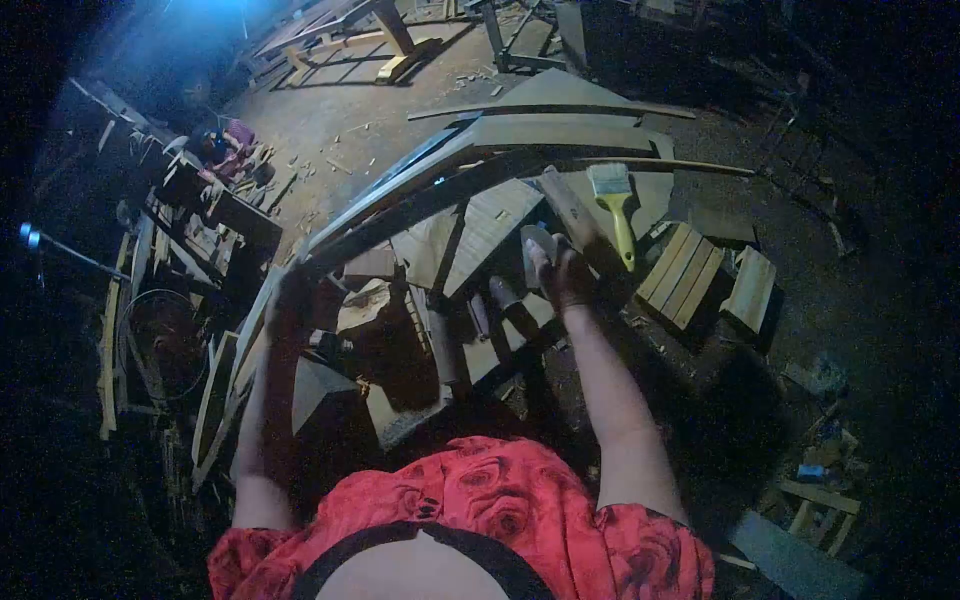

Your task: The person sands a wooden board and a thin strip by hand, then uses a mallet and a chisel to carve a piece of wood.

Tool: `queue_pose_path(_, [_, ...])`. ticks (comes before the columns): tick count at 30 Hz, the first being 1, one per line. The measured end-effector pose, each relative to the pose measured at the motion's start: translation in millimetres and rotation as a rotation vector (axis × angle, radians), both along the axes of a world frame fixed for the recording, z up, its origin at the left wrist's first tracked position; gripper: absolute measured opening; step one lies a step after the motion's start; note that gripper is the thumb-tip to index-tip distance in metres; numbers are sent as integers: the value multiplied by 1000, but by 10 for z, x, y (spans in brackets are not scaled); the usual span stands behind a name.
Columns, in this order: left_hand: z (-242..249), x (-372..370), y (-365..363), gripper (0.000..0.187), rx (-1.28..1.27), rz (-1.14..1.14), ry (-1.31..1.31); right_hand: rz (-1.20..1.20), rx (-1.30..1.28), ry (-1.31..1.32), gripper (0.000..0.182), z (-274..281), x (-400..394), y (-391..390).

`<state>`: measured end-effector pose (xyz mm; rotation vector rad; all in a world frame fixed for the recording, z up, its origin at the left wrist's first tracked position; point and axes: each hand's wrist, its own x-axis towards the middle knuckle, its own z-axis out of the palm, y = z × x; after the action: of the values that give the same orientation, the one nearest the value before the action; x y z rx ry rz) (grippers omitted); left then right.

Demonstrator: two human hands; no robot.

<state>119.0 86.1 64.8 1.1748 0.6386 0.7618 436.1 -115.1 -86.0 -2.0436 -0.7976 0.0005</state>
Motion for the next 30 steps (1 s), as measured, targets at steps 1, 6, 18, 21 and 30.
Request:
queue_pose_path(1, [138, 238, 25, 25, 87, -29, 1, 46, -21, 53, 34, 4, 28, 22])
queue_pose_path(6, [-79, 1103, 745, 22, -173, -169, 140, 14, 133, 23, 24, -18, 1, 95])
queue_pose_path(18, [-969, 2489, 1188, 33, -272, -502, -125, 8, 112, 72, 30, 44, -21, 111])
queue_pose_path(21, [-1012, 2552, 1141, 27, -601, -329, -364, 12, 112, 109, 29, -75, 6, 134])
queue_pose_path(30, [-578, 2108, 308, 54, 347, -90, 421, -11, 83, 60, 33, 82, -37, 95])
